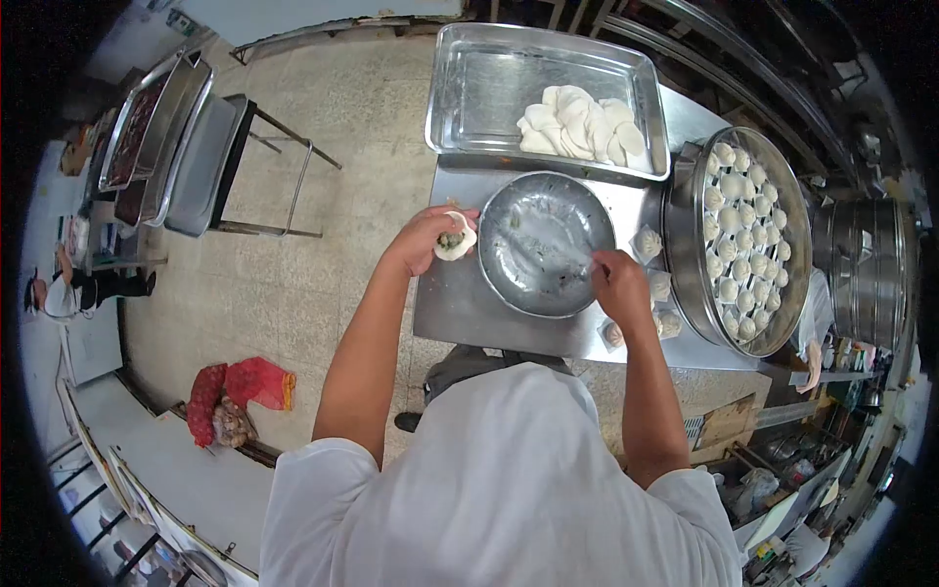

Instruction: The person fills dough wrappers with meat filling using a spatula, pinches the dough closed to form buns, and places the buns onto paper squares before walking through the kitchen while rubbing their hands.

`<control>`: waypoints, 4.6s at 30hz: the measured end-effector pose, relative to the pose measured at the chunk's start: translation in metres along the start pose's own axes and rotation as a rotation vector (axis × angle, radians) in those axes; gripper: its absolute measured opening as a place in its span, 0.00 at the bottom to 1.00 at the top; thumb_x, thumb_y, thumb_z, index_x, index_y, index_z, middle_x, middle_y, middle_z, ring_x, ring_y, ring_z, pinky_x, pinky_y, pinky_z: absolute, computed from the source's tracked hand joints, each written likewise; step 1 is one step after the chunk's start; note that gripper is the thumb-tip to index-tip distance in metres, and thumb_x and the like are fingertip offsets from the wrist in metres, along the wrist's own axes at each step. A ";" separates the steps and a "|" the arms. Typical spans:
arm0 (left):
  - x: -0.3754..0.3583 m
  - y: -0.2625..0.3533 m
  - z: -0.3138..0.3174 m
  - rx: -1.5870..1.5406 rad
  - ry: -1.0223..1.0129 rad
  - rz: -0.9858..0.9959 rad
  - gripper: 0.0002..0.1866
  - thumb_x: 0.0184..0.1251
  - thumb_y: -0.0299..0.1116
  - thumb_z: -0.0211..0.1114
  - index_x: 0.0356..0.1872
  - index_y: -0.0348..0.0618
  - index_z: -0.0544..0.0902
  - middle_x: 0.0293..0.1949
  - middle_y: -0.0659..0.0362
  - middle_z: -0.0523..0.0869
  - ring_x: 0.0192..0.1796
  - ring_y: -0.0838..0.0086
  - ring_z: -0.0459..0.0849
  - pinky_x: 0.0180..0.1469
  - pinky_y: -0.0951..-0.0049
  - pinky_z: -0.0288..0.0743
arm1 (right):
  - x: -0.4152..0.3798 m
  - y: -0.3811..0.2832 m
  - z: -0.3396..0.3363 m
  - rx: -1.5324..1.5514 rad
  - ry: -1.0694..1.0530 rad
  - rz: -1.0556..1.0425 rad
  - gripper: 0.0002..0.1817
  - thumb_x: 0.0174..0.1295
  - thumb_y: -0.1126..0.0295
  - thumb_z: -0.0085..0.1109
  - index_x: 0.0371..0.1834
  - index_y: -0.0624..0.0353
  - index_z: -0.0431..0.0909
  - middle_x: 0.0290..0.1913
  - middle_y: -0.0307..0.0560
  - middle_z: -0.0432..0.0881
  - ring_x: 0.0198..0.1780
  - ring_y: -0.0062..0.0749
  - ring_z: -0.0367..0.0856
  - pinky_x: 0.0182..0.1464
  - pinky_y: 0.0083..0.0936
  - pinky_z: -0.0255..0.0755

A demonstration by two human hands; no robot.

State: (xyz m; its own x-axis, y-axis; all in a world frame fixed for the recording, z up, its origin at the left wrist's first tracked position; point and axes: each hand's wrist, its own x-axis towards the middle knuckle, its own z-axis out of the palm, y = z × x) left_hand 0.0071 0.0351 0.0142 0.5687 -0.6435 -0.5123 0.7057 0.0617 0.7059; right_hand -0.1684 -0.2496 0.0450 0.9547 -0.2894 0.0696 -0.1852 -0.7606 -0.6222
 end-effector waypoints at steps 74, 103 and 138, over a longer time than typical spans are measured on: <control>0.029 0.009 -0.040 0.599 0.572 0.342 0.14 0.62 0.31 0.61 0.49 0.42 0.82 0.45 0.52 0.84 0.48 0.66 0.82 0.52 0.70 0.73 | -0.020 -0.122 0.050 -0.130 -0.217 0.038 0.16 0.57 0.74 0.52 0.50 0.61 0.74 0.37 0.65 0.79 0.39 0.59 0.81 0.43 0.49 0.74; 0.021 0.015 -0.035 -0.412 0.324 0.469 0.13 0.68 0.25 0.54 0.52 0.35 0.77 0.45 0.54 0.82 0.48 0.69 0.82 0.53 0.68 0.76 | 0.019 -0.092 0.032 0.168 -0.184 0.049 0.14 0.55 0.75 0.56 0.46 0.61 0.79 0.38 0.58 0.81 0.38 0.51 0.82 0.41 0.39 0.75; -0.010 -0.051 -0.004 -0.246 0.439 0.264 0.12 0.67 0.26 0.51 0.48 0.38 0.78 0.41 0.57 0.81 0.43 0.71 0.81 0.46 0.71 0.76 | -0.035 -0.076 0.034 -0.206 -0.300 0.022 0.12 0.58 0.69 0.52 0.42 0.60 0.79 0.33 0.60 0.81 0.33 0.57 0.82 0.39 0.48 0.75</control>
State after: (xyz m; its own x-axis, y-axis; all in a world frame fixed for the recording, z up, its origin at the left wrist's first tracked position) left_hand -0.0329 0.0416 -0.0181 0.8247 -0.2081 -0.5259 0.5632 0.3874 0.7299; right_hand -0.1798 -0.1625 0.0635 0.9702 -0.1467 -0.1926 -0.2200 -0.8663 -0.4484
